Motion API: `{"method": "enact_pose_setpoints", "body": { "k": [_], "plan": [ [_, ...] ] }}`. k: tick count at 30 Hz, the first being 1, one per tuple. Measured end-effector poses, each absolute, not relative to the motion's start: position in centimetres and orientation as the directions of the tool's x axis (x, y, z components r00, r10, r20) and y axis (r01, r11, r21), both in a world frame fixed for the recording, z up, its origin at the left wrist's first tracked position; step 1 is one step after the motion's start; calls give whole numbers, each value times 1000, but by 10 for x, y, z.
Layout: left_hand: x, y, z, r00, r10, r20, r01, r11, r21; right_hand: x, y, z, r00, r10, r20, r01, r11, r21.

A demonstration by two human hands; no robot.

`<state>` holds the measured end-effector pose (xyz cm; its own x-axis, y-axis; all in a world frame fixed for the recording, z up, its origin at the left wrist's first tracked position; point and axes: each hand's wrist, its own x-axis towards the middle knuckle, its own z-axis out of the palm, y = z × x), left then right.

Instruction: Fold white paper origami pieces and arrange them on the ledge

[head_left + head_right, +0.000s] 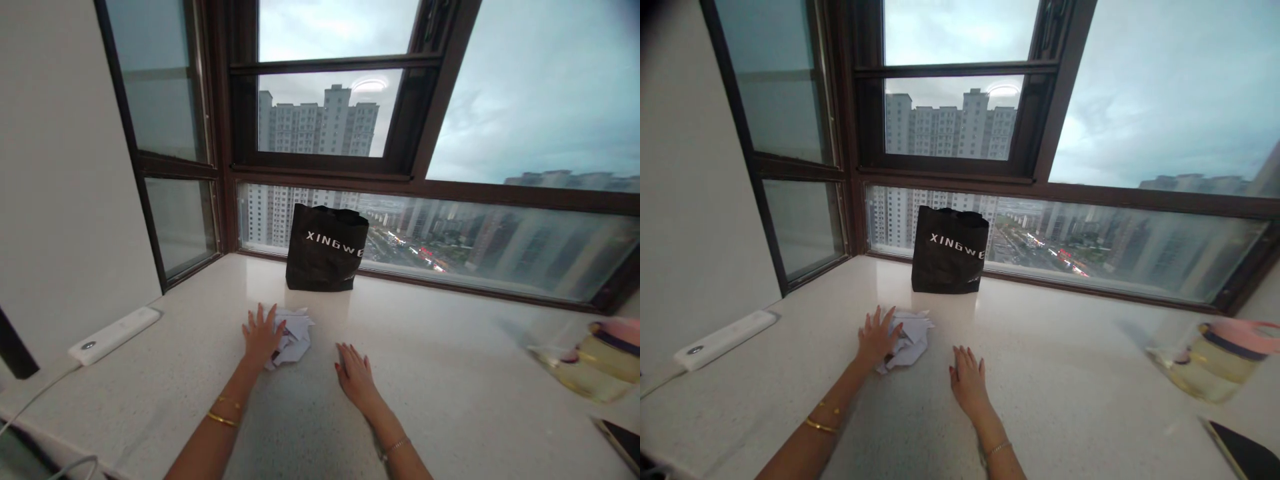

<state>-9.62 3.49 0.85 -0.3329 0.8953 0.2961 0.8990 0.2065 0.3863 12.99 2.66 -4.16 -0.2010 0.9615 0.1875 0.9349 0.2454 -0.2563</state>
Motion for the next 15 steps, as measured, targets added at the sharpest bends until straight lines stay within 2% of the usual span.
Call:
{"method": "enact_pose_setpoints", "body": {
  "k": [3, 10, 15],
  "plan": [
    [-106, 42, -9, -281, 943, 176, 923, 216, 317, 128, 26, -42, -192, 964, 182, 932, 237, -274],
    [-46, 35, -21, 23, 985, 172, 943, -78, 323, 128, 28, -36, -141, 962, 236, 923, 214, -320],
    [-22, 25, -23, 70, 979, 191, 924, -136, 358, 137, 30, -22, 50, 950, 308, 892, 96, -442]
  ]
}}
